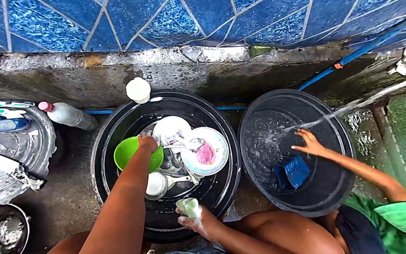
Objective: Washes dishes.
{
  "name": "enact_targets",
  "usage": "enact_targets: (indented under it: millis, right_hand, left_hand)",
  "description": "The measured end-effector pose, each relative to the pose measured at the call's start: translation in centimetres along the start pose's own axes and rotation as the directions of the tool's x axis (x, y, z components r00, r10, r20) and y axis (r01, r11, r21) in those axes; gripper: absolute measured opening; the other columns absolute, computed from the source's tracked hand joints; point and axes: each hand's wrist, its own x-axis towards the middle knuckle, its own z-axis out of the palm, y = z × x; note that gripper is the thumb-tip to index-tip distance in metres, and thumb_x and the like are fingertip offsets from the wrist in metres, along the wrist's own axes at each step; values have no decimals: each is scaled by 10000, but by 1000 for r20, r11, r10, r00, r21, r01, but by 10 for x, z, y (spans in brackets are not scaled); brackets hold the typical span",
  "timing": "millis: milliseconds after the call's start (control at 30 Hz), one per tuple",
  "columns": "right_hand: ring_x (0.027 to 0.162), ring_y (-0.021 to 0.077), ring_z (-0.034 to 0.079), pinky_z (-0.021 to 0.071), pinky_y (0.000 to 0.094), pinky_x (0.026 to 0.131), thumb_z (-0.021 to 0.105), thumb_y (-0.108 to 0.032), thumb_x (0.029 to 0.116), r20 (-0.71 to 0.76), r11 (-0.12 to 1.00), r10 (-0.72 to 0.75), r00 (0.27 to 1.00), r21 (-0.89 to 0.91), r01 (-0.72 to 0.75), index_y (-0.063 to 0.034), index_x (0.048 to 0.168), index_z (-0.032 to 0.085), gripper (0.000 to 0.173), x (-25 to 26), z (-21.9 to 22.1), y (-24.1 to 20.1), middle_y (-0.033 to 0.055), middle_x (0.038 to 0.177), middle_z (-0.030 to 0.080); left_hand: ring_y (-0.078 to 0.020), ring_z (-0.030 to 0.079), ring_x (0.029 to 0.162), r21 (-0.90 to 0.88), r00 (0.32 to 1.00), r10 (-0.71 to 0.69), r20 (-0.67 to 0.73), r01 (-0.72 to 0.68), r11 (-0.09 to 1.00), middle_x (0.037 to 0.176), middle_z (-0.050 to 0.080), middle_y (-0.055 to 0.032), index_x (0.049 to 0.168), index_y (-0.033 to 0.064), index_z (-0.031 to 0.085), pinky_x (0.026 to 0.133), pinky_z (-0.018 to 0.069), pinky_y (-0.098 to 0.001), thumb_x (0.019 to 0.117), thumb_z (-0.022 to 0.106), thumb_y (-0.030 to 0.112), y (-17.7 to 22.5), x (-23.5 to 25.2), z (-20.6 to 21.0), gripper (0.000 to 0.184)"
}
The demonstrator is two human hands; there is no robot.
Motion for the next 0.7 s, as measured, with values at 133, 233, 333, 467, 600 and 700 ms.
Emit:
enact_targets:
  millis: [133, 233, 333, 467, 600, 700]
  right_hand:
    - [846, 76, 629, 541, 252, 806, 655, -103, 989, -15, 999, 31, 999, 37, -31, 30, 1321, 576, 366, 0, 1, -6, 85, 1049, 666]
    - [815, 59, 629, 543, 236, 789, 664, -99, 981, -29, 997, 29, 999, 74, -27, 23, 1299, 586, 350, 2, 2, -4, 58, 1006, 667]
    - [833, 59, 643, 551, 234, 799, 678, -107, 973, -29, 997, 38, 999, 75, -36, 22, 1308, 583, 372, 4, 2, -2, 63, 1031, 674]
    - [842, 65, 646, 550, 243, 807, 676, -123, 975, -14, 999, 33, 999, 38, -32, 35, 1303, 590, 374, 6, 0, 1, 82, 1044, 684]
    - [817, 66, 640, 549, 252, 792, 670, -126, 972, -30, 999, 22, 999, 35, -21, 40, 1290, 601, 366, 9, -4, 8, 71, 1005, 686]
    - [790, 46, 650, 558, 235, 769, 666, -134, 965, -37, 998, 28, 999, 62, -25, 27, 1275, 607, 354, 12, -6, 13, 37, 965, 692]
  left_hand:
    - [-430, 350, 1458, 13, 999, -22, 23, 22, 1000, 1520, 463, -226, 1377, 80, 623, 1177, 244, -651, 1042, 495, 466, -8, -7, 10, 526]
    - [-467, 409, 1411, -12, 980, -127, 155, 131, 991, 1461, 507, -275, 1291, 3, 659, 1109, 338, -680, 1001, 571, 472, -5, -16, -8, 558]
    - [-448, 536, 1309, 14, 954, -227, 194, 229, 973, 1375, 579, -280, 1243, -45, 657, 1018, 432, -666, 986, 604, 460, 2, -14, -18, 569]
    - [-471, 579, 1242, -349, 987, -160, 24, 158, 924, 1309, 599, -316, 1319, -70, 579, 1019, 453, -656, 1002, 614, 272, -1, 15, -4, 467]
    - [-482, 549, 1267, -695, 981, -192, -26, 120, 709, 1331, 575, -336, 1348, -66, 554, 1060, 415, -638, 1078, 472, 199, 6, 36, 16, 387]
    - [-479, 530, 1300, -714, 968, -249, 5, 178, 677, 1362, 559, -337, 1362, -80, 547, 1088, 397, -629, 1101, 437, 278, 5, 38, 35, 456]
